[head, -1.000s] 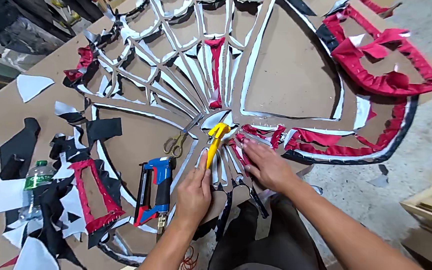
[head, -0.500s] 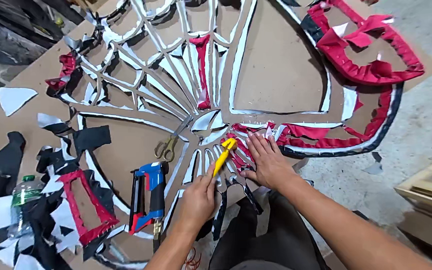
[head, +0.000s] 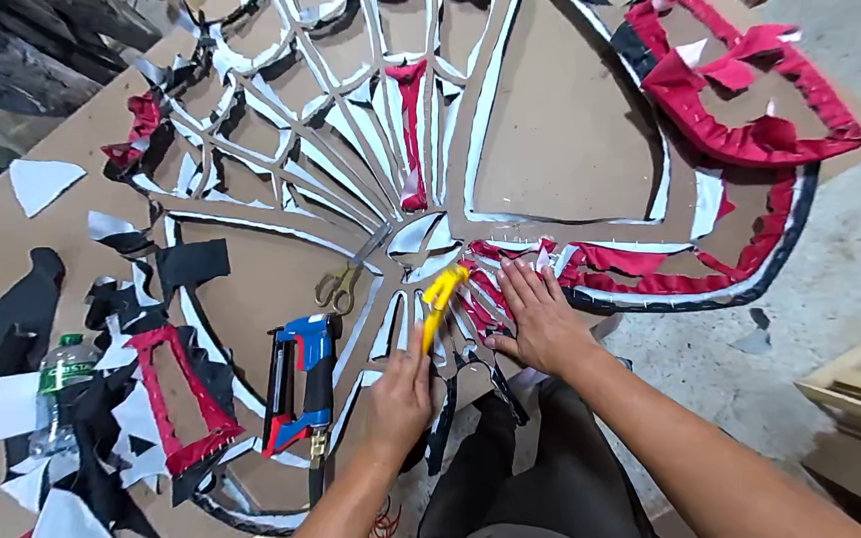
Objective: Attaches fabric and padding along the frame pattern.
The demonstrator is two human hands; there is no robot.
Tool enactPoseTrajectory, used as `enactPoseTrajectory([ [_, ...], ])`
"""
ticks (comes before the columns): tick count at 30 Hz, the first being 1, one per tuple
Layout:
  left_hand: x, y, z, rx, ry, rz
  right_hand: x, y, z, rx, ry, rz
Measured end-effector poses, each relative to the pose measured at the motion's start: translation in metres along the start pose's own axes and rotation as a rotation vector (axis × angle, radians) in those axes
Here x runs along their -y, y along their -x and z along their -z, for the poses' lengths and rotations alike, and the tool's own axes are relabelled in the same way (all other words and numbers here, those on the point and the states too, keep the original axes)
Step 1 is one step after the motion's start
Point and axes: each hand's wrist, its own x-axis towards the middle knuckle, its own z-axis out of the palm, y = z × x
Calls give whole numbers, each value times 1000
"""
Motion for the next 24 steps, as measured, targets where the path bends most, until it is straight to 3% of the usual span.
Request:
enactPoseTrajectory([
  [3,0,-1,7,83,29,26,2,5,-1,3,-7,6],
  [6,-12,13,30,-45,76,39,3,4,-2,-10,-26,10],
  [16,-2,43,3,43,18,61,4,4,-4,4,2,8],
  [19,-11,47,7,-4,64,41,-2,4,-4,-11,-1,0],
  [24,-10,57,5,20,52,86,-9,1,9,93,-67,43],
])
